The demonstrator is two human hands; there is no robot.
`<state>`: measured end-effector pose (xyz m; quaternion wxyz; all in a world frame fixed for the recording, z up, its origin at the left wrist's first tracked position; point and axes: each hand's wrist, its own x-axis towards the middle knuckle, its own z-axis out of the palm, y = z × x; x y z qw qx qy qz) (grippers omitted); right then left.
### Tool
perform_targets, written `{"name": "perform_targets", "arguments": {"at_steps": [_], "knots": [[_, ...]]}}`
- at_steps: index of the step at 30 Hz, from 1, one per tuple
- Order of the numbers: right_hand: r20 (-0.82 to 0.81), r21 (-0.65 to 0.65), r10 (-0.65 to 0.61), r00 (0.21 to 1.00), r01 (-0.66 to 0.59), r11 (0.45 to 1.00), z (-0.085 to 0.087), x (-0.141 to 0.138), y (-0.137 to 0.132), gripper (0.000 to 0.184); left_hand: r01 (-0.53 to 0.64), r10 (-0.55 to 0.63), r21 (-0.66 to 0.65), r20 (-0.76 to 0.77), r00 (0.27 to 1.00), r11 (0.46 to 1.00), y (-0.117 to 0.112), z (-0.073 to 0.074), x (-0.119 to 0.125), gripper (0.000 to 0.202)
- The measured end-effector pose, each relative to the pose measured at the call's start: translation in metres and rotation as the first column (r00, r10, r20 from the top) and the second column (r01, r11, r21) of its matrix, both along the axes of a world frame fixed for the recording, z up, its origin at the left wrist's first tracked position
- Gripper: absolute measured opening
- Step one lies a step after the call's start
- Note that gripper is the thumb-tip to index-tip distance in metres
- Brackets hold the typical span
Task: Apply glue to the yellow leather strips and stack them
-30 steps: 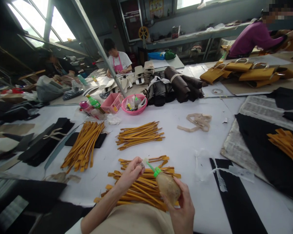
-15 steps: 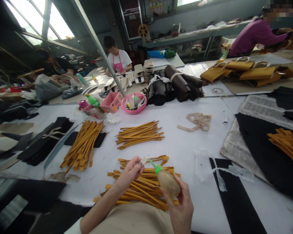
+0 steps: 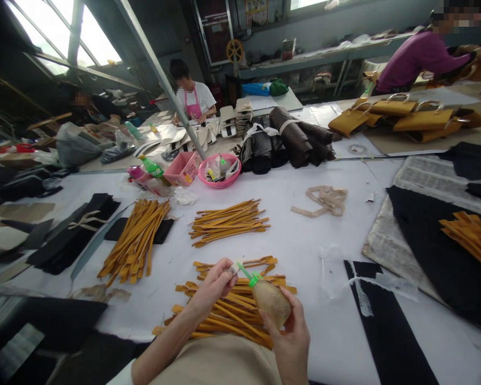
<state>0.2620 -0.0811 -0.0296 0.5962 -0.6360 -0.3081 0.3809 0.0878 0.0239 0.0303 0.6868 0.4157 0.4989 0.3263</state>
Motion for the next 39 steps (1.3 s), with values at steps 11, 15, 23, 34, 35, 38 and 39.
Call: {"name": "perform_targets", "arguments": {"at_steps": [11, 15, 23, 34, 35, 38, 39], "knots": [[0.001, -0.012, -0.085, 0.996, 0.085, 0.996, 0.005, 0.003, 0.003, 0.060, -0.004, 0.004, 0.008, -0.002, 1.000, 1.000, 0.003, -0.006, -0.001, 0.016], [0.009, -0.016, -0.024, 1.000, 0.024, 1.000, 0.004, 0.003, 0.005, 0.062, -0.004, 0.004, 0.007, -0.012, 1.000, 1.000, 0.004, -0.006, -0.001, 0.019], [0.000, 0.003, -0.097, 0.995, 0.097, 0.995, 0.006, 0.001, 0.013, 0.062, -0.006, 0.005, -0.016, -0.039, 0.999, 1.000, 0.007, -0.008, -0.001, 0.018], [0.024, -0.048, -0.050, 0.998, 0.051, 0.998, 0.005, 0.007, 0.011, 0.066, 0.015, -0.012, 0.045, -0.068, 0.998, 0.999, 0.010, -0.014, -0.003, 0.019], [0.016, -0.041, -0.043, 0.999, 0.043, 0.998, 0.006, 0.007, 0.011, 0.066, 0.018, -0.014, 0.051, -0.070, 0.997, 0.999, 0.010, -0.015, -0.003, 0.019], [-0.011, -0.049, 0.034, 0.999, -0.034, 0.998, 0.007, 0.005, 0.014, 0.065, 0.033, -0.028, 0.076, -0.064, 0.998, 0.997, 0.011, -0.018, -0.002, 0.017], [-0.021, -0.061, 0.045, 0.999, -0.047, 0.997, 0.007, 0.005, 0.016, 0.065, 0.037, -0.031, 0.084, -0.064, 0.997, 0.996, 0.011, -0.019, -0.001, 0.016]]}}
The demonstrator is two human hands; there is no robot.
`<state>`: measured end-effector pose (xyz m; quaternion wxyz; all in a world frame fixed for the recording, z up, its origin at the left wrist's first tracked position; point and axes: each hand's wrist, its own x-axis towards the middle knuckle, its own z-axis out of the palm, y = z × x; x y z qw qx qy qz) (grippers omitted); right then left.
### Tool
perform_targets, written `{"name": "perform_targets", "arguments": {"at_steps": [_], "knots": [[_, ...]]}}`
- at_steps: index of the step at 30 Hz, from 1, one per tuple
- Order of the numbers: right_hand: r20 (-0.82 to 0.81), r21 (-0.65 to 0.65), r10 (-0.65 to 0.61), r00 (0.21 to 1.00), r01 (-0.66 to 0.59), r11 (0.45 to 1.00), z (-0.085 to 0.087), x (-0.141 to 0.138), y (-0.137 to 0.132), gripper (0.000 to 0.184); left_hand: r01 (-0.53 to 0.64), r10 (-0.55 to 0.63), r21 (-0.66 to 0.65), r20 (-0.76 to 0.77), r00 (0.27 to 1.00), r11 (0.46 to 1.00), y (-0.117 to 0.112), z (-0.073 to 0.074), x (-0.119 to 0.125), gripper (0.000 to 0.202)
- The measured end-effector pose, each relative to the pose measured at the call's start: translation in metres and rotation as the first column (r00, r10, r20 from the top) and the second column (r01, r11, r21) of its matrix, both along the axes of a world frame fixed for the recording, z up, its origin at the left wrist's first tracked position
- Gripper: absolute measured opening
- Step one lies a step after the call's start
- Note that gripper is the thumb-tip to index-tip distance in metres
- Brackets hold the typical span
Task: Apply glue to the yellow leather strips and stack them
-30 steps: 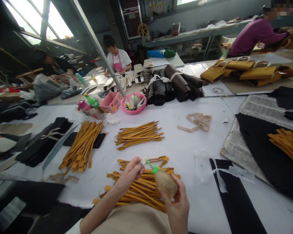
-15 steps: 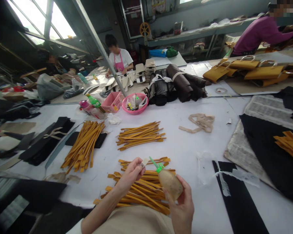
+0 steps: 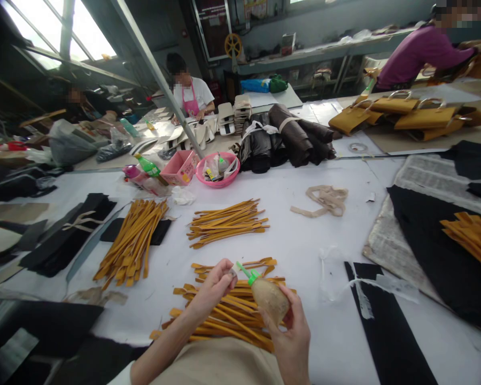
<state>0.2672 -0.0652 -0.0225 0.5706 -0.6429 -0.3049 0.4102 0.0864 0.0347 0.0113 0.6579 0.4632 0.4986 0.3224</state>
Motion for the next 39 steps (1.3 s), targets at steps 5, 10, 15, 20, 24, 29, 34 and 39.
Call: {"name": "perform_targets", "arguments": {"at_steps": [5, 10, 15, 20, 24, 29, 34, 39], "knots": [[-0.033, -0.046, -0.110, 0.993, 0.108, 0.993, 0.000, 0.006, 0.004, 0.068, 0.009, 0.002, 0.094, -0.113, 0.994, 0.996, 0.002, 0.003, -0.005, 0.015], [-0.214, -0.118, -0.278, 0.936, 0.258, 0.959, 0.001, 0.027, 0.004, 0.064, 0.076, 0.044, 0.252, -0.440, 0.897, 0.965, 0.012, 0.011, -0.020, 0.023], [-0.362, -0.164, -0.352, 0.863, 0.312, 0.936, -0.003, 0.044, 0.007, 0.059, -0.004, 0.182, 0.395, -0.415, 0.891, 0.918, 0.051, 0.019, -0.022, 0.028], [-0.360, -0.192, -0.395, 0.845, 0.348, 0.918, -0.011, 0.047, 0.010, 0.061, 0.087, 0.253, 0.518, -0.548, 0.797, 0.851, 0.117, 0.005, -0.010, 0.027], [-0.358, -0.214, -0.418, 0.835, 0.362, 0.907, -0.015, 0.045, 0.011, 0.062, 0.267, 0.231, 0.505, -0.721, 0.653, 0.821, 0.148, -0.037, 0.014, 0.022], [-0.331, -0.261, -0.464, 0.822, 0.393, 0.882, -0.020, 0.045, 0.009, 0.067, 0.555, -0.115, 0.204, -0.867, 0.486, 0.807, 0.118, -0.100, 0.050, 0.018], [-0.332, -0.269, -0.446, 0.831, 0.369, 0.889, -0.020, 0.041, 0.012, 0.065, 0.607, -0.233, 0.082, -0.876, 0.422, 0.791, 0.085, -0.132, 0.068, 0.010], [-0.343, -0.248, -0.415, 0.843, 0.345, 0.906, -0.012, 0.034, 0.016, 0.064, 0.581, -0.224, 0.089, -0.867, 0.445, 0.809, 0.079, -0.125, 0.058, 0.016]]}}
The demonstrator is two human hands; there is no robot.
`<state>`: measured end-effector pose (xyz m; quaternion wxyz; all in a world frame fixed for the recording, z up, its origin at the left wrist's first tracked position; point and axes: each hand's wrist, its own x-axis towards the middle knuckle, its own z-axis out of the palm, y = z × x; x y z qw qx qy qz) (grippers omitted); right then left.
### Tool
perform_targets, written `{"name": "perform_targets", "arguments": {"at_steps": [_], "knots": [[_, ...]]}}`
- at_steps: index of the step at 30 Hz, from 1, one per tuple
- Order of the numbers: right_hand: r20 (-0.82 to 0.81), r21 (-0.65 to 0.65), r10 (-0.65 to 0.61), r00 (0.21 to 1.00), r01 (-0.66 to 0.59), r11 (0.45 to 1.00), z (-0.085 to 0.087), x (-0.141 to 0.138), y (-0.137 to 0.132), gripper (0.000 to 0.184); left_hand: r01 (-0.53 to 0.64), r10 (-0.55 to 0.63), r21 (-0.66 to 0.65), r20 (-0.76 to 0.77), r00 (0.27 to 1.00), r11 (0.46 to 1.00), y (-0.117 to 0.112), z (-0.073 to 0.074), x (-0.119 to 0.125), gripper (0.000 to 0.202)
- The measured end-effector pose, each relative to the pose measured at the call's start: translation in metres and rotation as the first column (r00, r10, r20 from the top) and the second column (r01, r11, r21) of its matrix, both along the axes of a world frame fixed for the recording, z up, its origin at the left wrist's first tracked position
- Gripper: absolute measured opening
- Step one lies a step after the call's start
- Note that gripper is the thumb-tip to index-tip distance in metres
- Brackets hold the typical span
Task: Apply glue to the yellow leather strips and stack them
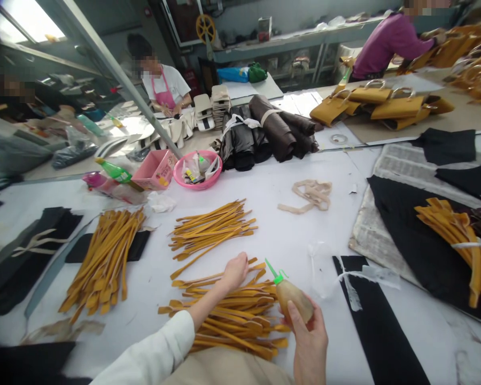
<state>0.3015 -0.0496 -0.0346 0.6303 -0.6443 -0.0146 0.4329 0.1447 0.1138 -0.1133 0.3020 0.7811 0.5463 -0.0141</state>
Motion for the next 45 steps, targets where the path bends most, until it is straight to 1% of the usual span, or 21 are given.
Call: {"name": "perform_targets", "arguments": {"at_steps": [3, 4, 6, 8, 10, 12, 14, 17, 20, 23, 26, 30, 33, 35, 38, 40, 43, 45], "knots": [[-0.004, 0.022, 0.008, 1.000, -0.008, 1.000, 0.004, -0.002, 0.000, 0.063, -0.053, 0.052, 0.028, 0.031, 0.998, 0.998, -0.009, 0.022, -0.016, 0.024], [-0.004, 0.028, 0.011, 1.000, -0.011, 1.000, 0.005, -0.003, 0.000, 0.063, -0.077, 0.073, 0.048, 0.067, 0.995, 0.996, -0.014, 0.032, -0.022, 0.025], [-0.003, 0.038, 0.018, 1.000, -0.018, 0.999, 0.007, -0.004, -0.002, 0.062, -0.131, 0.111, 0.087, 0.203, 0.973, 0.988, -0.024, 0.055, -0.033, 0.023], [-0.002, 0.042, 0.030, 1.000, -0.030, 0.999, 0.010, -0.006, -0.004, 0.062, -0.178, 0.133, 0.089, 0.374, 0.918, 0.980, -0.034, 0.079, -0.044, 0.023], [-0.003, 0.046, 0.048, 0.999, -0.048, 0.998, 0.013, -0.009, -0.007, 0.062, -0.191, 0.152, 0.029, 0.498, 0.854, 0.981, -0.045, 0.101, -0.052, 0.029], [-0.001, 0.052, 0.068, 0.998, -0.068, 0.996, 0.018, -0.013, -0.009, 0.063, -0.198, 0.187, -0.043, 0.571, 0.799, 0.979, -0.055, 0.117, -0.057, 0.029], [0.005, 0.064, 0.086, 0.996, -0.086, 0.994, 0.023, -0.017, -0.011, 0.063, -0.241, 0.233, -0.067, 0.597, 0.768, 0.968, -0.066, 0.126, -0.060, 0.031], [0.004, 0.079, 0.107, 0.994, -0.107, 0.991, 0.030, -0.022, -0.015, 0.063, -0.336, 0.287, -0.020, 0.571, 0.770, 0.942, -0.080, 0.129, -0.061, 0.040], [-0.001, 0.095, 0.130, 0.992, -0.129, 0.987, 0.034, -0.026, -0.019, 0.063, -0.370, 0.321, -0.016, 0.533, 0.783, 0.929, -0.088, 0.128, -0.060, 0.047], [0.007, 0.127, 0.156, 0.988, -0.156, 0.980, 0.036, -0.028, -0.025, 0.062, -0.394, 0.355, -0.034, 0.512, 0.783, 0.918, -0.092, 0.127, -0.058, 0.048], [0.006, 0.162, 0.180, 0.984, -0.178, 0.971, 0.040, -0.031, -0.031, 0.061, -0.371, 0.333, -0.031, 0.512, 0.792, 0.928, -0.095, 0.127, -0.057, 0.044], [-0.009, 0.178, 0.173, 0.985, -0.168, 0.969, 0.047, -0.032, -0.037, 0.062, -0.316, 0.280, -0.015, 0.503, 0.817, 0.949, -0.100, 0.129, -0.057, 0.037], [0.011, 0.195, 0.168, 0.986, -0.167, 0.966, 0.049, -0.030, -0.041, 0.060, -0.315, 0.288, -0.035, 0.514, 0.808, 0.948, -0.103, 0.132, -0.057, 0.030], [0.064, 0.196, 0.159, 0.985, -0.169, 0.966, 0.048, -0.029, -0.044, 0.059, -0.325, 0.303, -0.056, 0.531, 0.791, 0.944, -0.104, 0.134, -0.058, 0.027], [0.172, 0.174, 0.157, 0.972, -0.187, 0.967, 0.046, -0.029, -0.048, 0.060, -0.358, 0.336, -0.076, 0.562, 0.756, 0.931, -0.106, 0.139, -0.059, 0.034], [0.200, 0.167, 0.182, 0.963, -0.217, 0.962, 0.045, -0.030, -0.050, 0.062, -0.364, 0.345, -0.085, 0.571, 0.745, 0.927, -0.107, 0.141, -0.059, 0.039], [0.185, 0.170, 0.222, 0.957, -0.254, 0.952, 0.045, -0.033, -0.051, 0.063, -0.342, 0.326, -0.079, 0.557, 0.764, 0.936, -0.110, 0.144, -0.061, 0.036], [0.179, 0.174, 0.215, 0.960, -0.246, 0.953, 0.046, -0.034, -0.050, 0.063, -0.311, 0.295, -0.064, 0.540, 0.789, 0.948, -0.112, 0.145, -0.062, 0.032]]}}
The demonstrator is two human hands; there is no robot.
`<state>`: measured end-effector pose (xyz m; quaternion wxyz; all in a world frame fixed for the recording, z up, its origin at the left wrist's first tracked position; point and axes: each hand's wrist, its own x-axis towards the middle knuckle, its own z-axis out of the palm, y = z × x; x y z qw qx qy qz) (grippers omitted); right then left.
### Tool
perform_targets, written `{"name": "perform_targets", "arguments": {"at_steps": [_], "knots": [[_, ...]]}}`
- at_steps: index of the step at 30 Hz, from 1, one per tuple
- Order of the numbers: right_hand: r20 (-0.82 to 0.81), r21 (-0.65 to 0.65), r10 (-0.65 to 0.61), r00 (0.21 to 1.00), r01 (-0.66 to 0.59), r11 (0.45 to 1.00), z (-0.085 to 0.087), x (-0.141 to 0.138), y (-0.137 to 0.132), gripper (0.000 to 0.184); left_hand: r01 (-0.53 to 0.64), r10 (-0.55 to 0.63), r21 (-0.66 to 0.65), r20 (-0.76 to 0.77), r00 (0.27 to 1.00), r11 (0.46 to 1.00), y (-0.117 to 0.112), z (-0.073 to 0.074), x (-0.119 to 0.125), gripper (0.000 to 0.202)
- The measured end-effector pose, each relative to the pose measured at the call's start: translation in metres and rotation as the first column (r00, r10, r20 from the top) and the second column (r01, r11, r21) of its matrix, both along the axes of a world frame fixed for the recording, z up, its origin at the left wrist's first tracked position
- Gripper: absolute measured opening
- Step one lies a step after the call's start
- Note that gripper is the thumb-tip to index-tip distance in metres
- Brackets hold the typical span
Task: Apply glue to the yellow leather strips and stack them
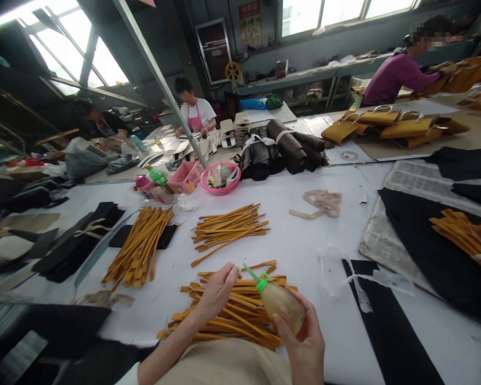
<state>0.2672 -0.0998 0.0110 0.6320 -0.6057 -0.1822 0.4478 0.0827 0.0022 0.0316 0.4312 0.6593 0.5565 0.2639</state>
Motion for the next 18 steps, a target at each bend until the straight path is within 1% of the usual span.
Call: {"name": "perform_targets", "arguments": {"at_steps": [4, 8, 11, 13, 15, 18], "knots": [[0.015, 0.015, -0.018, 1.000, 0.017, 1.000, 0.000, -0.001, 0.002, 0.062, 0.066, -0.066, -0.008, 0.014, 0.998, 0.998, -0.002, -0.003, -0.004, 0.027], [0.067, 0.033, 0.008, 0.998, -0.011, 0.999, -0.004, -0.001, 0.002, 0.063, 0.076, -0.070, -0.047, 0.127, 0.989, 0.996, 0.002, -0.010, -0.008, 0.027], [0.124, 0.070, 0.027, 0.992, -0.036, 0.997, -0.010, -0.001, 0.001, 0.061, 0.080, -0.051, -0.121, 0.225, 0.973, 0.989, 0.005, -0.015, -0.008, 0.028], [0.186, 0.082, 0.041, 0.982, -0.057, 0.995, -0.014, -0.001, 0.000, 0.060, 0.072, -0.017, -0.191, 0.279, 0.960, 0.979, 0.006, -0.016, -0.007, 0.028], [0.258, 0.085, 0.053, 0.965, -0.077, 0.993, -0.016, -0.001, 0.000, 0.059, 0.069, 0.022, -0.256, 0.337, 0.941, 0.964, 0.007, -0.016, -0.006, 0.030], [0.357, 0.084, 0.104, 0.928, -0.142, 0.986, -0.015, 0.000, -0.001, 0.057, 0.089, 0.057, -0.328, 0.412, 0.909, 0.940, 0.007, -0.015, -0.004, 0.035]]}}
